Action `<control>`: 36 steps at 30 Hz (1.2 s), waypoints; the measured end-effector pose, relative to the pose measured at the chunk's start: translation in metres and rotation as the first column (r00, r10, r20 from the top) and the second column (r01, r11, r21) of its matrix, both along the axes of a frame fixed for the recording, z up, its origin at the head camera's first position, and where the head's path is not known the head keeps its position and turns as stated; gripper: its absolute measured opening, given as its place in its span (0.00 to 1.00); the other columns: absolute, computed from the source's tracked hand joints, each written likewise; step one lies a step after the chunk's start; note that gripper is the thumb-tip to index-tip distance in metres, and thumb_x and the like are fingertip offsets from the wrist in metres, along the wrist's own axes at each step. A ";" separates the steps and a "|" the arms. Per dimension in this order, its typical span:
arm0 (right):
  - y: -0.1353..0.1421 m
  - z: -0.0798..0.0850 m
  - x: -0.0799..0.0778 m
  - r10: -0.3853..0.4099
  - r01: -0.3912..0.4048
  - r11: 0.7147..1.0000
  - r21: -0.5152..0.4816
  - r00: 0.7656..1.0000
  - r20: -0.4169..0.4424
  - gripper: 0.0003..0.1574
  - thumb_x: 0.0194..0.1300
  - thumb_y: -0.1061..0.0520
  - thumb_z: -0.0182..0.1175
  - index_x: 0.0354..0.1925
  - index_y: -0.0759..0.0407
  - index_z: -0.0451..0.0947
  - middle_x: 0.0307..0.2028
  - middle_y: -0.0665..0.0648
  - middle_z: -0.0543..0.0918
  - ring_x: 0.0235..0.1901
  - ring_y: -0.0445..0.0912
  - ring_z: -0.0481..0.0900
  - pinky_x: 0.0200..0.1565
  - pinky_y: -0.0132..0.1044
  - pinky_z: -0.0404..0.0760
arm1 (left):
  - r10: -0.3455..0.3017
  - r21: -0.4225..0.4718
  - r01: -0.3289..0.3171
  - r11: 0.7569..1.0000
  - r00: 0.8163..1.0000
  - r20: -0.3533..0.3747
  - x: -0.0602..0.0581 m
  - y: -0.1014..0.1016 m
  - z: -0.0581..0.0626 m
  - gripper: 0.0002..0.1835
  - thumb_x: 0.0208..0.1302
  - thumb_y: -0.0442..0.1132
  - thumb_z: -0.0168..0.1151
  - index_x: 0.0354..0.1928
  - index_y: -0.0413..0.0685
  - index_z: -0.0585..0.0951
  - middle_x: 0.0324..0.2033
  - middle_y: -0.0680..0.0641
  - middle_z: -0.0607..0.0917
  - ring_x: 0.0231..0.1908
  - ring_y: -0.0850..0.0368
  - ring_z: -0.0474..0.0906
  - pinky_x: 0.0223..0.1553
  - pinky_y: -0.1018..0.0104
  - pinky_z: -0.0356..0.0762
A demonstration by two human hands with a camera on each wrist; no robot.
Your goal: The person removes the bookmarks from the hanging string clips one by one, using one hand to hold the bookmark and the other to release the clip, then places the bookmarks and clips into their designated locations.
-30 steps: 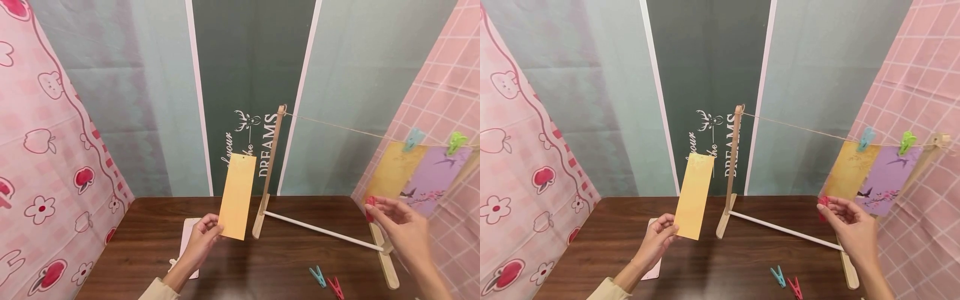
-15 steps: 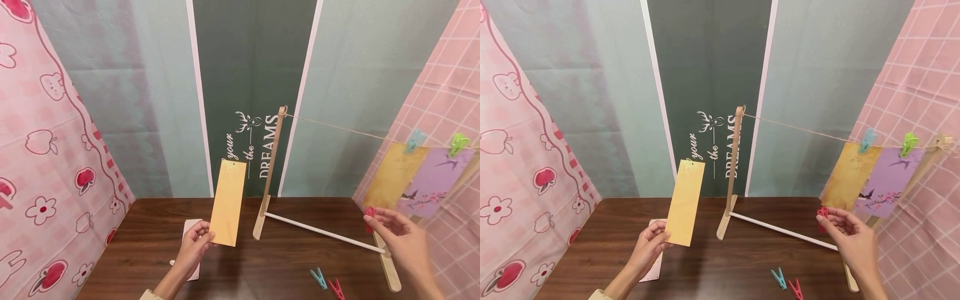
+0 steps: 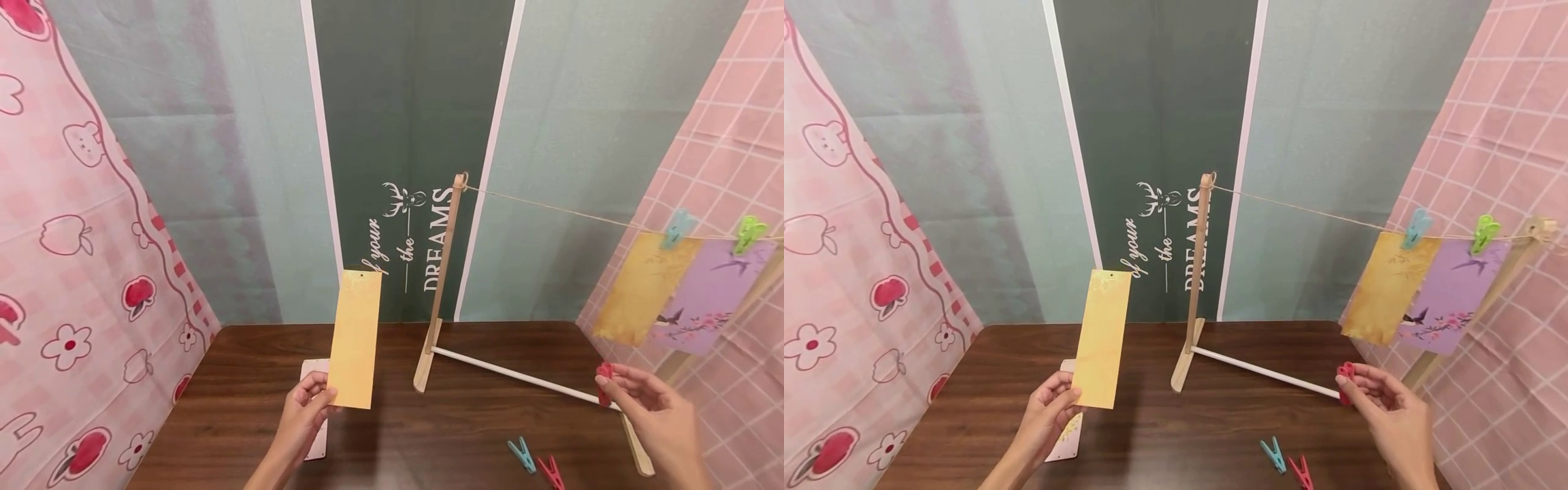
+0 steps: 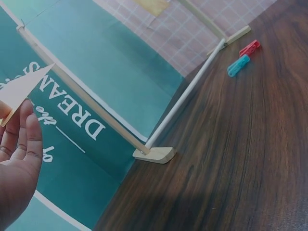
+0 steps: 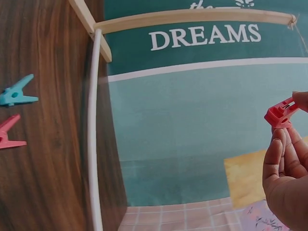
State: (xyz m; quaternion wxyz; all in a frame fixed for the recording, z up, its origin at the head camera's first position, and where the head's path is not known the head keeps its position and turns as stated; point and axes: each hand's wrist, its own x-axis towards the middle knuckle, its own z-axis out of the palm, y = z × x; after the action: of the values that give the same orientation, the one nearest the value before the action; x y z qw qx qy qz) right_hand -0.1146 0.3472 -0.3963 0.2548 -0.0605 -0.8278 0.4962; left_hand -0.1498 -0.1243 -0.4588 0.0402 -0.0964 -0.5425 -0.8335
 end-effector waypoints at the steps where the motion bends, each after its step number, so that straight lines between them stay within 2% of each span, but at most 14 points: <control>1: 0.000 -0.002 0.001 -0.008 0.008 1.000 0.013 1.000 -0.002 0.18 0.60 0.64 0.68 0.49 0.67 0.80 0.33 0.40 0.85 0.34 0.31 0.80 0.38 0.17 0.74 | 0.000 0.001 0.000 1.000 1.000 0.002 0.001 -0.001 -0.001 0.05 0.63 0.23 0.56 0.40 0.32 0.74 0.32 0.45 0.78 0.31 0.57 0.79 0.33 0.66 0.81; 5: 0.003 -0.013 0.005 0.007 -0.007 0.999 -0.041 1.000 0.020 0.14 0.60 0.65 0.68 0.46 0.65 0.81 0.32 0.41 0.86 0.32 0.32 0.82 0.37 0.18 0.75 | 0.002 0.002 -0.002 1.000 1.000 0.009 0.005 -0.006 -0.007 0.06 0.63 0.23 0.55 0.40 0.35 0.75 0.32 0.46 0.79 0.31 0.57 0.79 0.33 0.67 0.81; 9: 0.006 -0.024 0.011 -0.002 0.010 0.995 -0.098 0.996 0.089 0.13 0.61 0.61 0.68 0.45 0.60 0.83 0.31 0.41 0.85 0.30 0.33 0.82 0.35 0.18 0.73 | 0.018 0.005 -0.018 1.000 0.999 0.028 0.009 -0.008 -0.012 0.06 0.63 0.23 0.55 0.40 0.37 0.76 0.32 0.47 0.80 0.31 0.58 0.79 0.33 0.67 0.80; 14: 0.003 -0.035 0.017 -0.045 0.066 0.988 -0.141 0.988 0.144 0.16 0.60 0.59 0.69 0.47 0.61 0.83 0.32 0.40 0.86 0.32 0.31 0.81 0.36 0.16 0.71 | 0.021 0.012 -0.022 1.000 0.999 0.040 0.014 -0.013 -0.017 0.06 0.64 0.24 0.55 0.41 0.38 0.76 0.33 0.47 0.80 0.33 0.58 0.79 0.35 0.67 0.81; 17: 0.002 -0.039 0.018 -0.074 0.107 0.981 -0.164 0.978 0.194 0.16 0.59 0.56 0.70 0.46 0.58 0.84 0.31 0.38 0.85 0.33 0.29 0.80 0.35 0.14 0.69 | 0.024 0.021 -0.025 0.999 0.999 0.041 0.017 -0.016 -0.021 0.07 0.65 0.24 0.54 0.40 0.40 0.76 0.33 0.48 0.80 0.33 0.58 0.79 0.35 0.67 0.81; 25: 0.003 -0.047 0.019 -0.062 0.137 0.940 -0.313 0.969 0.238 0.18 0.57 0.54 0.72 0.46 0.52 0.84 0.31 0.39 0.86 0.32 0.29 0.80 0.35 0.15 0.66 | 0.037 0.042 -0.039 0.998 0.998 0.050 0.026 -0.024 -0.029 0.11 0.66 0.23 0.53 0.39 0.46 0.79 0.32 0.49 0.81 0.32 0.59 0.80 0.35 0.67 0.81; 28: 0.002 -0.050 0.019 -0.025 0.104 0.921 -0.376 0.977 0.210 0.17 0.56 0.56 0.73 0.46 0.55 0.84 0.32 0.41 0.86 0.33 0.31 0.81 0.36 0.15 0.69 | 0.039 0.038 -0.041 0.998 0.997 0.059 0.028 -0.027 -0.033 0.11 0.66 0.24 0.52 0.39 0.47 0.79 0.32 0.50 0.81 0.31 0.59 0.80 0.35 0.68 0.81; 32: 0.001 -0.056 0.021 0.025 0.059 0.879 -0.474 0.985 0.171 0.16 0.55 0.59 0.73 0.44 0.59 0.84 0.33 0.43 0.87 0.33 0.35 0.83 0.37 0.16 0.73 | 0.040 0.036 -0.042 0.998 0.997 0.071 0.029 -0.031 -0.039 0.12 0.66 0.24 0.52 0.39 0.49 0.79 0.32 0.50 0.81 0.31 0.60 0.80 0.34 0.69 0.80; 36: 0.005 -0.062 0.023 0.009 0.120 0.871 -0.476 0.965 0.262 0.13 0.55 0.55 0.74 0.41 0.50 0.85 0.32 0.38 0.86 0.32 0.31 0.82 0.34 0.15 0.72 | 0.039 0.049 -0.043 0.998 0.997 0.074 0.030 -0.033 -0.045 0.12 0.66 0.23 0.52 0.39 0.49 0.79 0.32 0.50 0.81 0.31 0.61 0.80 0.34 0.69 0.80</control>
State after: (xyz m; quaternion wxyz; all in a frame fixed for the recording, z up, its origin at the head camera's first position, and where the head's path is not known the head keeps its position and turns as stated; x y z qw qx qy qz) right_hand -0.0920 0.3523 -0.4582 0.1368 -0.2101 -0.6997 0.6691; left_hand -0.1194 -0.1577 -0.5037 0.0400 -0.0538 -0.5241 -0.8490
